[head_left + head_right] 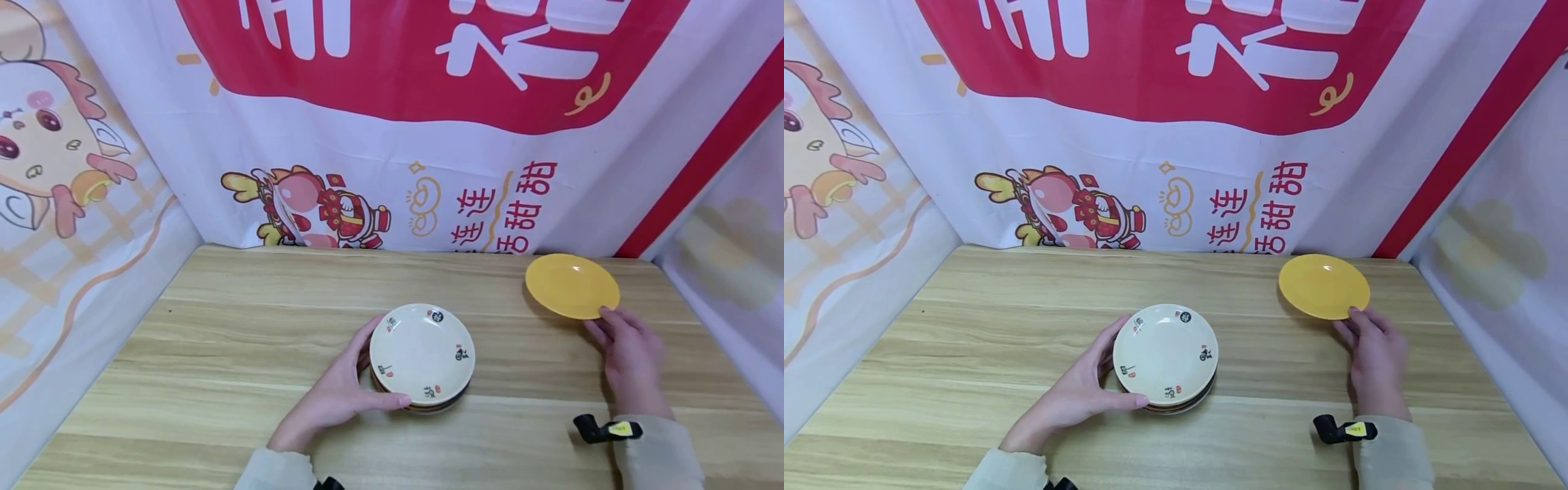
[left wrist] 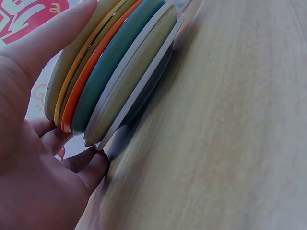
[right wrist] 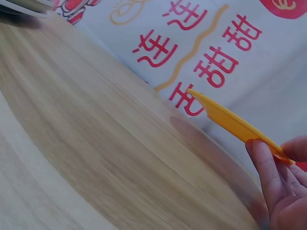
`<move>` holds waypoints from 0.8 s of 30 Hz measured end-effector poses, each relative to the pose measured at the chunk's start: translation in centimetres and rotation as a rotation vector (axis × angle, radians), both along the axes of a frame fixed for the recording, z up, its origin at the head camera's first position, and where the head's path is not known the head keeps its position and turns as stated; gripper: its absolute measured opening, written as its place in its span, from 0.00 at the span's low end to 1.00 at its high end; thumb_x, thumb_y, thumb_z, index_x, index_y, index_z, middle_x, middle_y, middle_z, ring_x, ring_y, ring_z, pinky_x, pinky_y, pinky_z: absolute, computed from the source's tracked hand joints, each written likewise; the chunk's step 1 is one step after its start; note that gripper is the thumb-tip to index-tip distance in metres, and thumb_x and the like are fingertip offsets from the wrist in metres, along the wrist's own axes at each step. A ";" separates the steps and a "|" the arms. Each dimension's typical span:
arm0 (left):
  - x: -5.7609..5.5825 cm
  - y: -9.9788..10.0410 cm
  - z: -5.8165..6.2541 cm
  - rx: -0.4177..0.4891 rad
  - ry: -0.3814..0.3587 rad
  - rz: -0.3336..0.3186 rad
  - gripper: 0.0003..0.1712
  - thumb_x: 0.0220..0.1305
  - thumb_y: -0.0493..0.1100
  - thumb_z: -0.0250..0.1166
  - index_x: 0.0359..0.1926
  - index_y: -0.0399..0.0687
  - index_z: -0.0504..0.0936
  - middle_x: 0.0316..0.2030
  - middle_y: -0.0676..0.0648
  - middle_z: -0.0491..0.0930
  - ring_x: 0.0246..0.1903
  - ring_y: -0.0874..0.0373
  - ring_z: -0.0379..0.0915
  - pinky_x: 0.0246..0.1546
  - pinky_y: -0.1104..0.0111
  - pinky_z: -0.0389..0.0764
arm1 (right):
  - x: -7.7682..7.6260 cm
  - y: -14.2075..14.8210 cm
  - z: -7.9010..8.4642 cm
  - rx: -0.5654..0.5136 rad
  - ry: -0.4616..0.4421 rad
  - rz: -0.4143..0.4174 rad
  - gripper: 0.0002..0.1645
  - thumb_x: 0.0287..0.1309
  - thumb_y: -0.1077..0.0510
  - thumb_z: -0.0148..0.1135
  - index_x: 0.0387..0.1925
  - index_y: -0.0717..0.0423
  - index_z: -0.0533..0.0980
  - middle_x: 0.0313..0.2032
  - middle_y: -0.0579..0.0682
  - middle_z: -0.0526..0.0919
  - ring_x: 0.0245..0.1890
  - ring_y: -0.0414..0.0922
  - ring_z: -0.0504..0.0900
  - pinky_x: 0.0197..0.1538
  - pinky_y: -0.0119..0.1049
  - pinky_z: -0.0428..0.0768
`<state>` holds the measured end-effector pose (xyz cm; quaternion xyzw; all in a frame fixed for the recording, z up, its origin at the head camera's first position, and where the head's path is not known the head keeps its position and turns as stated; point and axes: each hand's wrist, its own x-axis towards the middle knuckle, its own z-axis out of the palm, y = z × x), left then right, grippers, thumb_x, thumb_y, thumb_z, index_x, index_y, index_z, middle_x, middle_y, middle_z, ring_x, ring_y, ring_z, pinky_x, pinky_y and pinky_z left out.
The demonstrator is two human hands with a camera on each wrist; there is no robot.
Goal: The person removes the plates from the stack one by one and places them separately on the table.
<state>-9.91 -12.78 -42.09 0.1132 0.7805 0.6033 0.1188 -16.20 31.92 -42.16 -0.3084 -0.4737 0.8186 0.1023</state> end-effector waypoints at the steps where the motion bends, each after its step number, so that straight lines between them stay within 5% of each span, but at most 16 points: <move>1: 0.0 0.0 0.0 -0.002 -0.001 0.000 0.72 0.46 0.49 0.90 0.86 0.66 0.54 0.82 0.53 0.63 0.81 0.49 0.59 0.85 0.46 0.56 | 0.0 0.2 0.0 -0.014 -0.002 -0.020 0.18 0.65 0.59 0.76 0.53 0.47 0.80 0.57 0.42 0.77 0.45 0.36 0.87 0.45 0.30 0.91; 24: 0.0 0.0 -0.2 0.003 0.008 -0.003 0.72 0.47 0.48 0.90 0.86 0.66 0.54 0.82 0.53 0.63 0.81 0.50 0.60 0.84 0.50 0.56 | -0.6 2.6 -0.3 -0.066 -0.023 -0.189 0.24 0.66 0.65 0.73 0.57 0.48 0.73 0.59 0.42 0.74 0.41 0.37 0.90 0.42 0.31 0.92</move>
